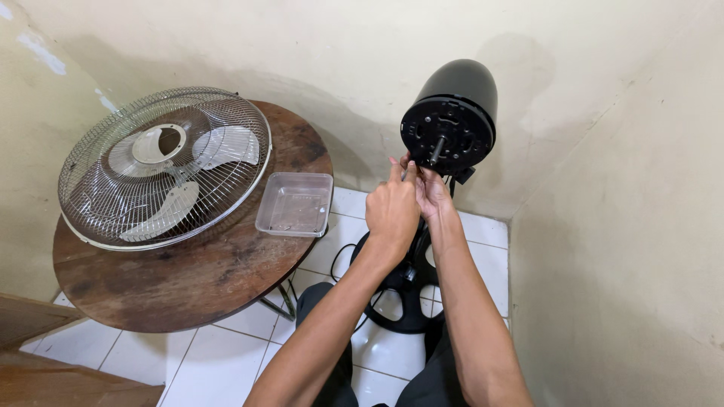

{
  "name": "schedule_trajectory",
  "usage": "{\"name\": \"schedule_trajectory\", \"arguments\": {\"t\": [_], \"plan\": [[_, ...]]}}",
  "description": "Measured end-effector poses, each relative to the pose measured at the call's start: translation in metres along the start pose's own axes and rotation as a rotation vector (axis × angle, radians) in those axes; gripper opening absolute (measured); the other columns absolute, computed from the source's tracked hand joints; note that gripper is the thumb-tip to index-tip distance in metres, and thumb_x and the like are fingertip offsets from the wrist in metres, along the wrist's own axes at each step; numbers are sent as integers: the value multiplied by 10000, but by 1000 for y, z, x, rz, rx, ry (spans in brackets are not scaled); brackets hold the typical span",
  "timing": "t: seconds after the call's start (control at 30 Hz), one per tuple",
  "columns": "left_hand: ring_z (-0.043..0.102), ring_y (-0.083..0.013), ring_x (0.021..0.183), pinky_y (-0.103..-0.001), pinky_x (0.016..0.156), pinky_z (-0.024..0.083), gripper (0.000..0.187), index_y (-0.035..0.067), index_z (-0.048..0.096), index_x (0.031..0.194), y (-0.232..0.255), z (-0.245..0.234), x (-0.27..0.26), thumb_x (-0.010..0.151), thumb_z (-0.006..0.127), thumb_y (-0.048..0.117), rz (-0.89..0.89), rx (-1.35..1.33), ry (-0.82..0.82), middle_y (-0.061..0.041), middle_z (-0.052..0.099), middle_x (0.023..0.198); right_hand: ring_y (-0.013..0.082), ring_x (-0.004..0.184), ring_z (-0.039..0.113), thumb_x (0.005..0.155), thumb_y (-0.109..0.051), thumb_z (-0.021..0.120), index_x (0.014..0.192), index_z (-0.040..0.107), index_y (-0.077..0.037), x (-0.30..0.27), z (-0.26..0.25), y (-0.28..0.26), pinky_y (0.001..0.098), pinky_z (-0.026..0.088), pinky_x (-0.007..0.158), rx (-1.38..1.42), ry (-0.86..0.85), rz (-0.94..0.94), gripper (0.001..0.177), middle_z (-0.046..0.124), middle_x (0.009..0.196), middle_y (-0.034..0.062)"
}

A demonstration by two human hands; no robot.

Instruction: The person removes the rear motor housing of a standing electric fan by hand, then uses a screwdriver to loosen and remove screws from the motor assembly. The fan head and blades remain on a nearby table.

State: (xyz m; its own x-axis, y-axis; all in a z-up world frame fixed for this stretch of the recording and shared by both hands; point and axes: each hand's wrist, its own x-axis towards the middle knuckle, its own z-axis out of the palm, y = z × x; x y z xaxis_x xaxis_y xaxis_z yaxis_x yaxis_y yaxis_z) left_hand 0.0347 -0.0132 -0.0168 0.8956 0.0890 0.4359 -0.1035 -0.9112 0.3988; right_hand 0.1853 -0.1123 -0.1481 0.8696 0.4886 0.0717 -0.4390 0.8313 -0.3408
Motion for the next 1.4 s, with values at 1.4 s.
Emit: {"name": "schedule_trajectory", "arguments": {"t": [1.4], "plan": [[659, -509, 960, -566, 844, 525, 278, -18, 663, 1115, -272, -37, -86, 931, 683, 188, -547, -230, 17, -306, 701, 968, 309, 1115, 603, 805, 17, 726, 1164, 732, -120, -43, 91, 173, 376, 584, 894, -1833, -20, -454, 383, 526, 1249, 123]]}}
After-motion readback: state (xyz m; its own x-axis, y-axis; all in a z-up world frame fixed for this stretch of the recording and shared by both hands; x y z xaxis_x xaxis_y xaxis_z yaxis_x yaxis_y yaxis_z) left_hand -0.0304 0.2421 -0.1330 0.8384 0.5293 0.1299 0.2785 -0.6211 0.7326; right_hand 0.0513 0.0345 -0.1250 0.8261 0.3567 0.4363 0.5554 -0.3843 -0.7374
